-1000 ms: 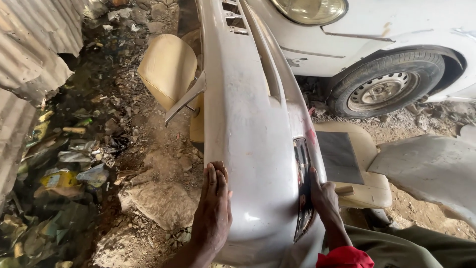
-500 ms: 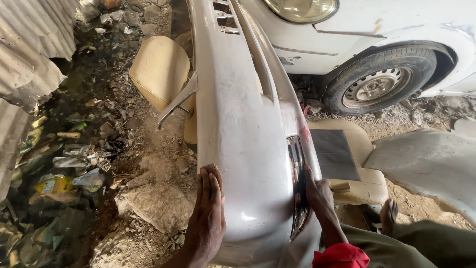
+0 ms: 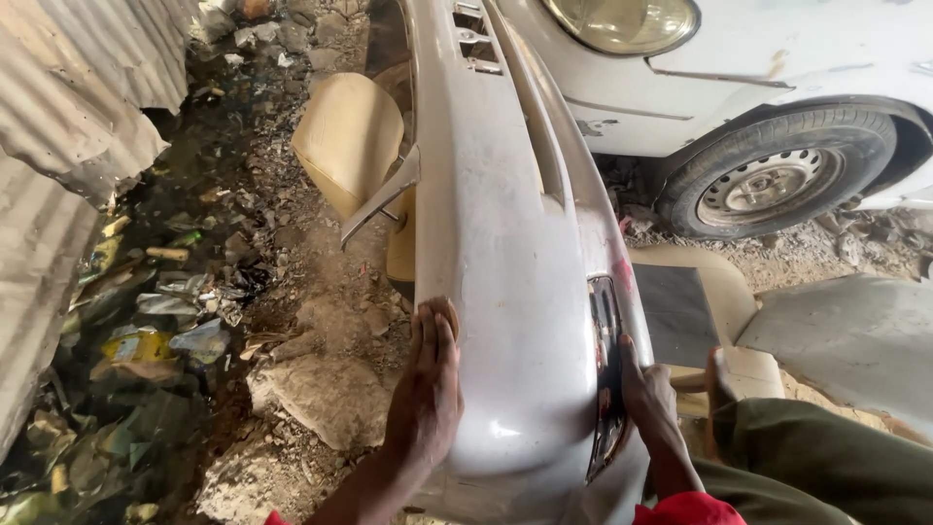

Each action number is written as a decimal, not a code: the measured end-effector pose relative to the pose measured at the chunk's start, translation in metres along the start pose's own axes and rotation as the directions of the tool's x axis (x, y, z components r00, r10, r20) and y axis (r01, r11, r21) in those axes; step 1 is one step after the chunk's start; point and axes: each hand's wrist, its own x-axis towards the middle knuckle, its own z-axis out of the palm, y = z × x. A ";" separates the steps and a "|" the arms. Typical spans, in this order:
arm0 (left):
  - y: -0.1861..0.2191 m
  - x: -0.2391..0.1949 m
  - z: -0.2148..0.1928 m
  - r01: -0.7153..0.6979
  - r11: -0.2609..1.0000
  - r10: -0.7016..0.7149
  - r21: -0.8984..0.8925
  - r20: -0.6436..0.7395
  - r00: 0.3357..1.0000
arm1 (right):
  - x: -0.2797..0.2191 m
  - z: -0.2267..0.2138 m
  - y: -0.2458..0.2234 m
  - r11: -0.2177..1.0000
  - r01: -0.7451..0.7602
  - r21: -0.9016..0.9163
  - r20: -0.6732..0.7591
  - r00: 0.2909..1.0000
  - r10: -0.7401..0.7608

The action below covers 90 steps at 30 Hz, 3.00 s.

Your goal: The person sands the surface of a detached white car bumper using a sanding block. The bumper is propped up on a beige car seat in a cluttered outdoor area. The person moves the sanding block back and forth across the bumper's surface to smooth it.

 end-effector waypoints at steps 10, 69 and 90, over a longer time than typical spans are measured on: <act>0.010 -0.001 -0.015 -0.017 0.982 0.025 0.188 -0.044 0.999 | -0.009 -0.005 -0.011 0.999 -0.031 0.017 -0.002 1.000 0.031; -0.014 0.032 0.019 0.092 0.974 -0.119 -0.205 -0.120 0.986 | 0.009 0.001 0.001 0.999 -0.033 -0.010 -0.017 0.999 0.033; 0.009 -0.007 0.009 0.110 0.966 -0.089 -0.235 0.100 0.991 | 0.008 -0.001 0.002 1.000 -0.010 0.019 0.012 1.000 0.010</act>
